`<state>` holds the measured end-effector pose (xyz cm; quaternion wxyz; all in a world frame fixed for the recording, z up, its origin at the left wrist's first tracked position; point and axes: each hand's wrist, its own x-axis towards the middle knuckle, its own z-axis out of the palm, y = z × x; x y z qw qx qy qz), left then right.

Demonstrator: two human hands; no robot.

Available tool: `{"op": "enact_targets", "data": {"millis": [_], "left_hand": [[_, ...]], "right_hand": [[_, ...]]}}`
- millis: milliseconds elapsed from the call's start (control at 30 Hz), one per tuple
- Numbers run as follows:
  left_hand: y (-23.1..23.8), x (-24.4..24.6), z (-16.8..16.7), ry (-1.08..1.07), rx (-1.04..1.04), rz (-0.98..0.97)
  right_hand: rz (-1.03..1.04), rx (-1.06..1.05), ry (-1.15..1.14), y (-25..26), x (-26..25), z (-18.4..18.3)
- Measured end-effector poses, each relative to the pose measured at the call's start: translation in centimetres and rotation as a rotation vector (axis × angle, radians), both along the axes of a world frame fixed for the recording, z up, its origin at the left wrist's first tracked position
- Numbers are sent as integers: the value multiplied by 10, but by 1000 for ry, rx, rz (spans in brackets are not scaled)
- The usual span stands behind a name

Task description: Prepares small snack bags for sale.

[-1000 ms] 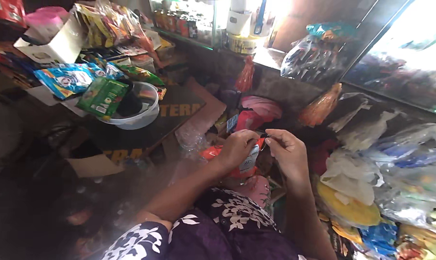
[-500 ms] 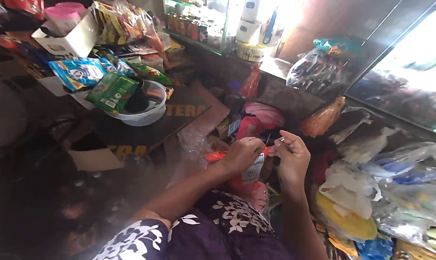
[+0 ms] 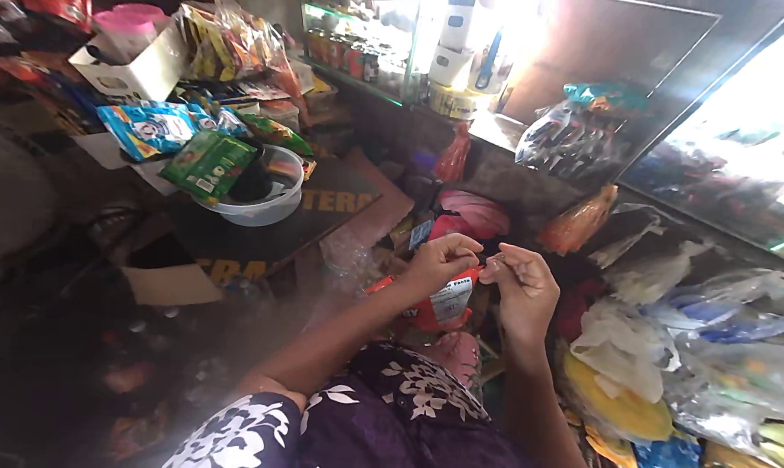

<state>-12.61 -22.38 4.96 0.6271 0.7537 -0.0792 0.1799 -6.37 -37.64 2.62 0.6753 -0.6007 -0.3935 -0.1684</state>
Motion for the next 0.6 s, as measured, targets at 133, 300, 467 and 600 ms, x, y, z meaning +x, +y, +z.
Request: {"op": "enact_targets", "data": {"millis": [133,300,467,600], "left_hand": [[-3,0,0,-67,4,31],[-5,0,-1,-157,107,71],[-7,-2,-2,-194,177,78],[-10,-3,-1,-227,258,89]], "right_hand": [[51,80,139,3,-2,0],[156,152,265,5,-3,1],[247,221,380,5,-3,1],[313,256,471,5,-1,0]]}}
